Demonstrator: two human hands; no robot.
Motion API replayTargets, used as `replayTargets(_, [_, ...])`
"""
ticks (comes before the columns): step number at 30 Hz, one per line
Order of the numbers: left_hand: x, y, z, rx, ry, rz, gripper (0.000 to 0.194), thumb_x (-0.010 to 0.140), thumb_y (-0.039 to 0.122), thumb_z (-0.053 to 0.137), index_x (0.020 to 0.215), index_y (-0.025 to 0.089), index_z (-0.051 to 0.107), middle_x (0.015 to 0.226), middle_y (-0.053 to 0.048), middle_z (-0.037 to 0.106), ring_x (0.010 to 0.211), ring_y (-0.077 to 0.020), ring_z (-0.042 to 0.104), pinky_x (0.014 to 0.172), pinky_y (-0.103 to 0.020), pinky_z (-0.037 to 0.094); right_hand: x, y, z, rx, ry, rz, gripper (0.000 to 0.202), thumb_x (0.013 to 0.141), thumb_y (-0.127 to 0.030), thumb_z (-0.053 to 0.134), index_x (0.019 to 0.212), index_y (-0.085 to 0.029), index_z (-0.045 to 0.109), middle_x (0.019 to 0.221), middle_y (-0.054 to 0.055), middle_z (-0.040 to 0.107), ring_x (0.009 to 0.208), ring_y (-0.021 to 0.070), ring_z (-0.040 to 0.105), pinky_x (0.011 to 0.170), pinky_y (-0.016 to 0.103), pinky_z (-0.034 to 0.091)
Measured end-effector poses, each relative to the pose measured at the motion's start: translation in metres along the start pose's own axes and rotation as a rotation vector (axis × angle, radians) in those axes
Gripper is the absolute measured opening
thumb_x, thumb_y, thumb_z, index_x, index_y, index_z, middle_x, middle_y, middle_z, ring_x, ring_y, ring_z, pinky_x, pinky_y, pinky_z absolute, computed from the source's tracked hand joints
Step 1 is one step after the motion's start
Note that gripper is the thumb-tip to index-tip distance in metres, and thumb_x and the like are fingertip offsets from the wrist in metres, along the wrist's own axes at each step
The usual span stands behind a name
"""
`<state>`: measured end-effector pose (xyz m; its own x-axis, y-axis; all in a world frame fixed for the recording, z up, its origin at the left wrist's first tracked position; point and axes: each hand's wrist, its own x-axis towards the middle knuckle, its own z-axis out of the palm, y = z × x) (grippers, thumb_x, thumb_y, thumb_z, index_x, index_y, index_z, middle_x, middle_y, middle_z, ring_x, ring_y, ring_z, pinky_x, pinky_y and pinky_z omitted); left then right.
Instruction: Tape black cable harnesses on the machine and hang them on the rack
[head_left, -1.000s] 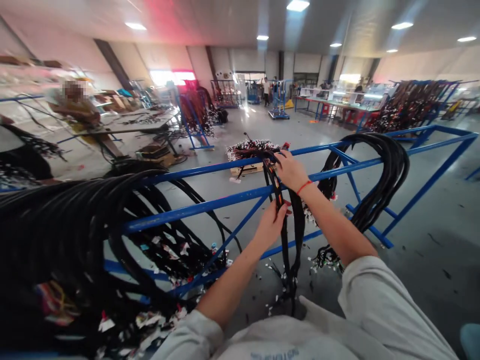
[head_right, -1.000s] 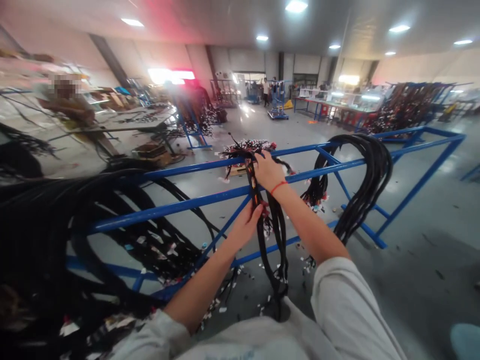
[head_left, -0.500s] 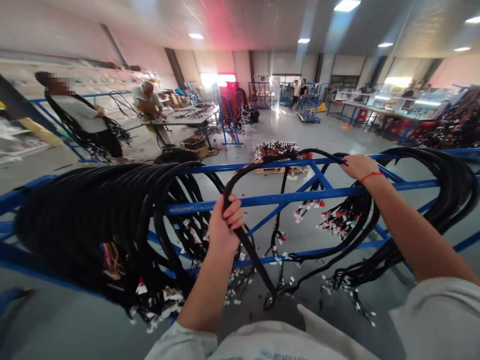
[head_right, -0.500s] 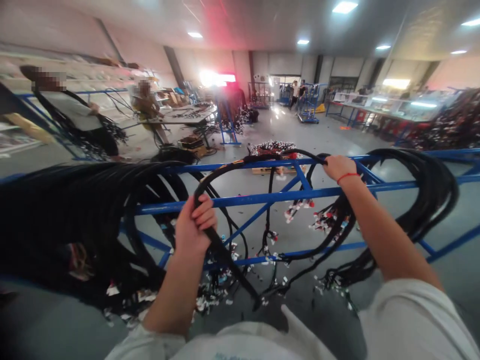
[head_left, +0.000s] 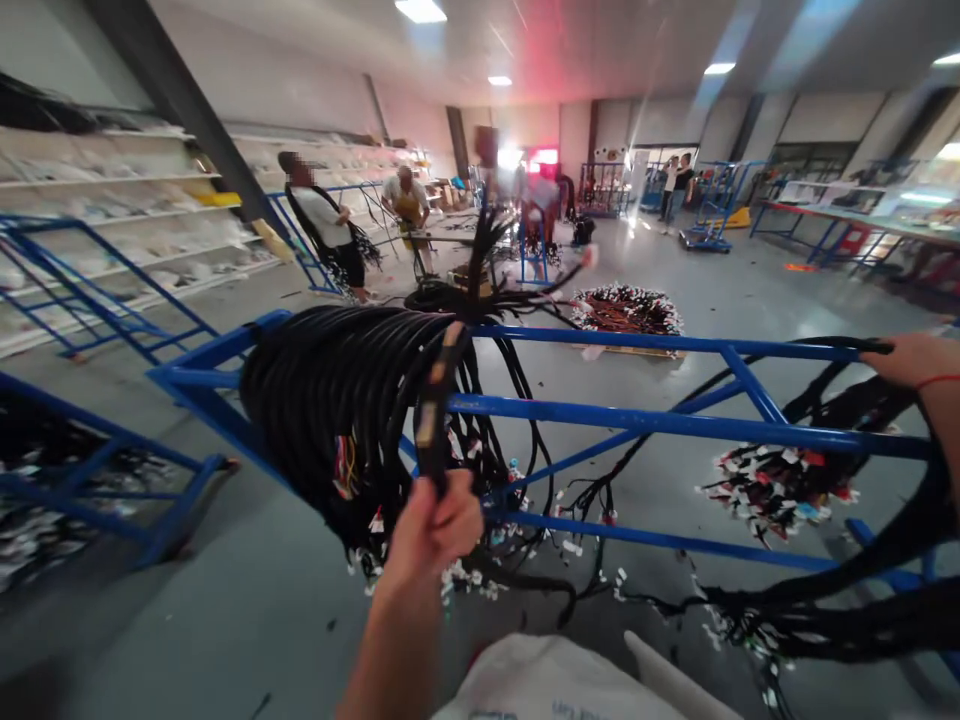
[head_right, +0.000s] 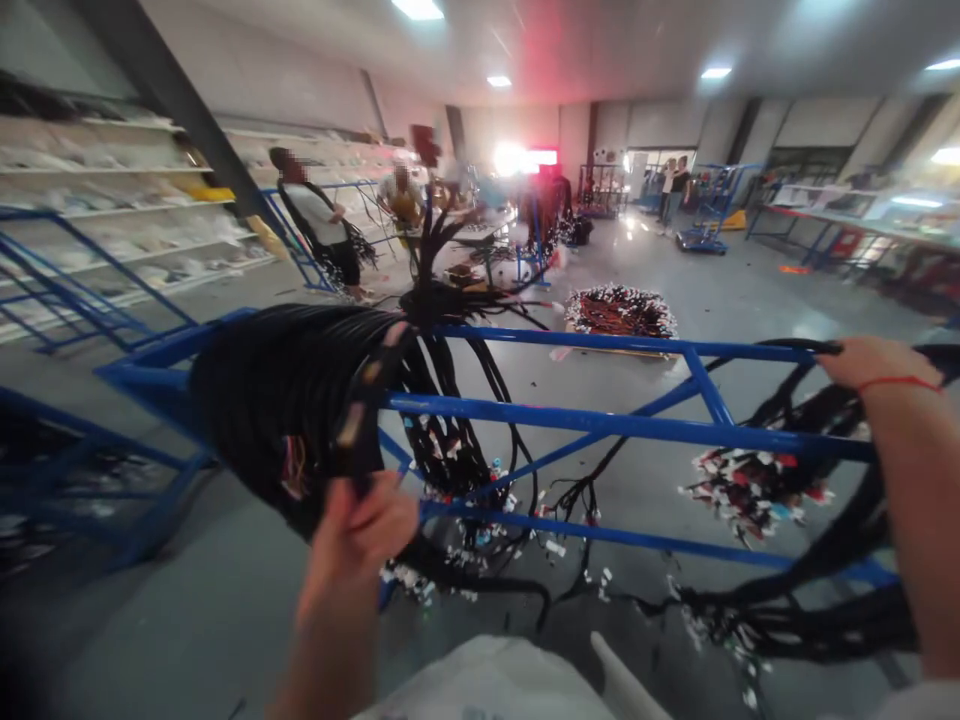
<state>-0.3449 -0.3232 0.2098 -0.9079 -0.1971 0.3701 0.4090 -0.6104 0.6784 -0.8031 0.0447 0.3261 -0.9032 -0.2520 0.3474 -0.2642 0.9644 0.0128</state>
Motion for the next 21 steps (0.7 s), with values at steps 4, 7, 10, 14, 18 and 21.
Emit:
replayTargets(4, [0.008, -0.042, 0.001, 0.329, -0.041, -0.488, 0.050, 0.086, 0.062, 0.058, 0.066, 0.017, 0.045, 0.052, 0.006, 0.037, 0.044, -0.0049, 0.031, 0.043, -0.017, 0.026, -0.019, -0.026, -0.016, 0.075, -0.095, -0.007, 0.034, 0.091, -0.022, 0.062, 0.122, -0.012, 0.069, 0.112, 0.020, 0.068, 0.091, 0.0243, 0.062, 0.079, 0.036, 0.040])
replayTargets(7, [0.021, -0.051, 0.014, 0.332, -0.128, -0.543, 0.048, 0.081, 0.061, 0.065, 0.076, 0.014, 0.056, 0.062, 0.000, 0.052, 0.059, -0.0111, 0.052, 0.057, -0.023, 0.042, -0.045, -0.044, -0.029, 0.078, -0.069, 0.058, 0.042, 0.093, -0.025, 0.059, 0.132, -0.010, 0.062, 0.121, 0.022, 0.064, 0.099, 0.0266, 0.062, 0.081, 0.036, 0.040])
replayTargets(10, [0.045, -0.037, 0.025, 0.132, 0.138, -0.378, 0.042, 0.077, 0.053, 0.073, 0.087, 0.014, 0.060, 0.066, 0.002, 0.052, 0.055, -0.0091, 0.051, 0.050, -0.020, 0.043, -0.085, -0.054, -0.033, 0.088, 0.030, 0.063, 0.042, 0.095, -0.026, 0.053, 0.136, -0.014, 0.060, 0.120, 0.021, 0.065, 0.098, 0.0276, 0.062, 0.080, 0.036, 0.040])
replayTargets(14, [0.074, -0.014, 0.033, -0.097, 0.394, -0.274, 0.023, 0.083, 0.029, 0.069, 0.097, 0.013, 0.060, 0.071, 0.005, 0.045, 0.048, -0.0028, 0.038, 0.039, -0.012, 0.037, -0.130, -0.062, -0.022, 0.139, 0.181, 0.074, 0.039, 0.094, -0.025, 0.049, 0.130, -0.020, 0.065, 0.112, 0.015, 0.067, 0.092, 0.0260, 0.063, 0.078, 0.034, 0.042])
replayTargets(18, [0.080, -0.005, 0.029, -0.172, 0.360, -0.344, 0.015, 0.088, 0.022, 0.061, 0.100, 0.013, 0.058, 0.066, 0.007, 0.037, 0.042, -0.0014, 0.027, 0.032, -0.008, 0.026, -0.146, -0.067, -0.012, 0.271, 0.372, 0.096, 0.036, 0.092, -0.027, 0.048, 0.121, -0.019, 0.068, 0.108, 0.013, 0.066, 0.102, 0.0287, 0.060, 0.088, 0.041, 0.044])
replayTargets(21, [0.071, -0.020, 0.028, -0.163, 0.209, -0.436, 0.026, 0.087, 0.039, 0.066, 0.085, 0.017, 0.053, 0.055, 0.010, 0.028, 0.036, -0.0019, 0.016, 0.030, -0.009, 0.018, -0.171, -0.081, -0.013, 0.411, 0.594, 0.129, 0.034, 0.090, -0.032, 0.050, 0.114, -0.017, 0.068, 0.120, 0.017, 0.060, 0.117, 0.0330, 0.051, 0.096, 0.050, 0.041])
